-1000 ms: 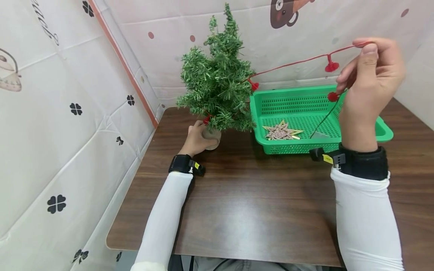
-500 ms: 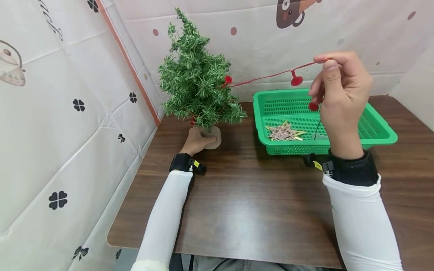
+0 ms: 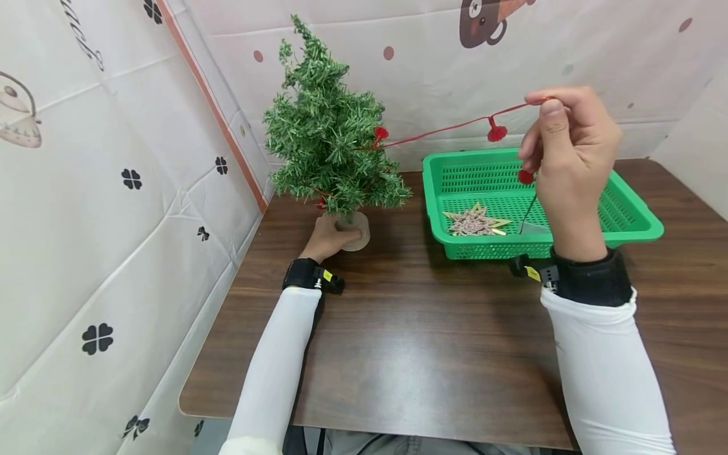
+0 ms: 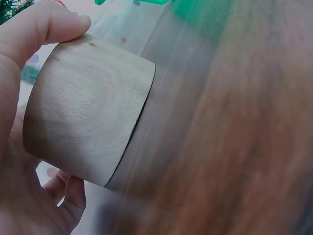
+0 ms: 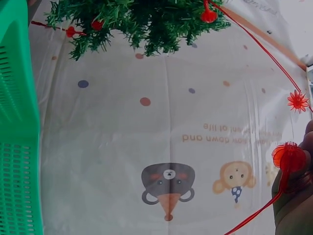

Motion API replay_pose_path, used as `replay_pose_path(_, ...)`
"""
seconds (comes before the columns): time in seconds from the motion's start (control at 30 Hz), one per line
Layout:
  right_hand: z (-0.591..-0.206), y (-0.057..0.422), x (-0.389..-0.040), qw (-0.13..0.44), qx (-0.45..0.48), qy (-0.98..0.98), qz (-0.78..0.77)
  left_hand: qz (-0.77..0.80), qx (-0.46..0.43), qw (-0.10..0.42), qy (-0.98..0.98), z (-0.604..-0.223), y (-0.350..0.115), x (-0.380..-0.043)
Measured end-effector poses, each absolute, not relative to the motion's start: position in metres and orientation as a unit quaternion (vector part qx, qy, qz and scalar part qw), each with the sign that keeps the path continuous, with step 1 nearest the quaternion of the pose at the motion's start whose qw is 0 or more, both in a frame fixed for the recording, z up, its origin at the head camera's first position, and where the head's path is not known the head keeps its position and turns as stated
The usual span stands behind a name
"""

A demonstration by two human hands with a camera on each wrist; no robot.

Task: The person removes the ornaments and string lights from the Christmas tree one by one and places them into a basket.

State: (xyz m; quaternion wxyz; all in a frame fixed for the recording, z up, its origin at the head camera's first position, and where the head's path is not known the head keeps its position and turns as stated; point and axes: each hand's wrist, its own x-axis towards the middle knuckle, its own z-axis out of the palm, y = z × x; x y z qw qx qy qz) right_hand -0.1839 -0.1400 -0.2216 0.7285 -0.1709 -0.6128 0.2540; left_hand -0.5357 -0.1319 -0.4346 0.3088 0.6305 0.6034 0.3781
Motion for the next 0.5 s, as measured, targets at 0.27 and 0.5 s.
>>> replay_pose_path(0.27, -0.2220, -0.1443, -0.1852, 0.727, -0.182, -0.616, 0.244, 0.386, 0.636, 0.322, 0.586, -0.4359, -0.1314, -0.5379)
replay_pose_path(0.5, -0.2222, -0.1490, -0.1873, 0.728, -0.190, -0.611, 0.245, 0.407, 0.623, 0.397, 0.537, -0.4355, -0.1363, -0.5453)
